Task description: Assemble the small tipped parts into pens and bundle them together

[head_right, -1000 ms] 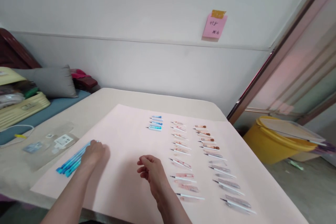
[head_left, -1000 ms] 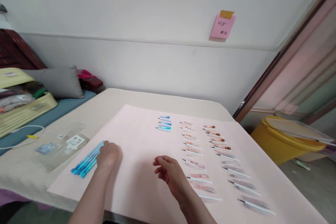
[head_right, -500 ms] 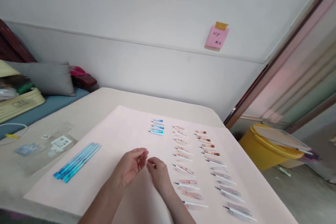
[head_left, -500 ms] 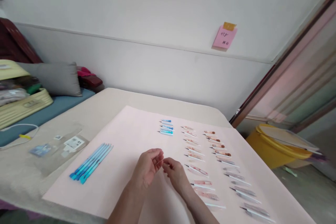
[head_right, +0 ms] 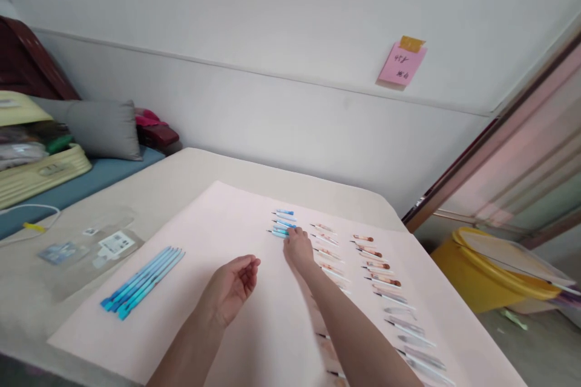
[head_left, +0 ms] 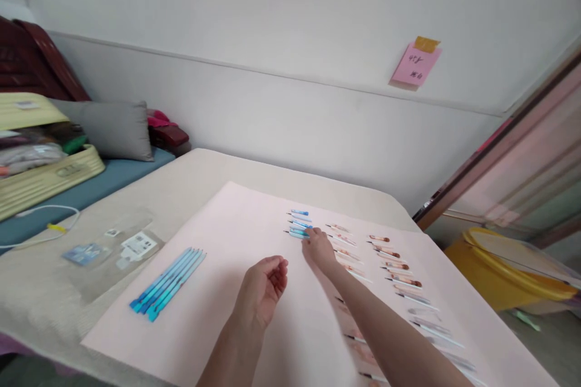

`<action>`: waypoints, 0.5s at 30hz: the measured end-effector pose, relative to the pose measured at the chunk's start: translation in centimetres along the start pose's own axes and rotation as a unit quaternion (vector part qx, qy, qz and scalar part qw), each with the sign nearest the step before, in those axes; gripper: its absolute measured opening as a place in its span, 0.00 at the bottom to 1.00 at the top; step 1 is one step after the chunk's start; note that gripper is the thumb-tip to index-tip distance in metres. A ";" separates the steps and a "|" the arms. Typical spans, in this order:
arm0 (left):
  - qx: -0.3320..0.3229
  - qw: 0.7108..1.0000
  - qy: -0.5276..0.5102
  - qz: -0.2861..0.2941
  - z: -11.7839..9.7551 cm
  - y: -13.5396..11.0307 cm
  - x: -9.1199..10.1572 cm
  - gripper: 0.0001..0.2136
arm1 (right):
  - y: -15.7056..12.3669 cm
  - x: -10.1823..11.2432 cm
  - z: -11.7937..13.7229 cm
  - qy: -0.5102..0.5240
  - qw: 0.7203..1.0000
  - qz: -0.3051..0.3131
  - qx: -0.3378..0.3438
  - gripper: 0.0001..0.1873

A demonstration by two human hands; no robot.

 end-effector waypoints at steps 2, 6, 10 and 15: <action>-0.001 1.000 -0.001 -0.001 -0.1 0.2 0.2 0.06 | 0.4 -0.5 0.0 -0.006 1.000 0.002 0.002 0.16; -0.002 1.000 -0.009 -0.012 -0.3 0.5 0.4 0.06 | 0.5 -1.1 0.3 -0.014 1.000 0.007 0.014 0.13; 0.002 1.000 -0.021 -0.021 -0.2 0.6 0.4 0.07 | -0.4 -1.2 1.1 -0.019 0.999 0.026 0.038 0.11; 0.041 0.996 -0.049 -0.067 1.1 0.9 1.2 0.08 | -4.2 -0.9 2.8 -0.018 0.996 0.054 0.073 0.11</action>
Point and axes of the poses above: each hand's wrist, its own y-axis towards the middle knuckle, its own x-axis out of the back of the hand, z = x × y, the point moved 9 cm from there along y, towards the middle knuckle, and after that the axes turned 4 degrees about y, right-handed, at the moved point
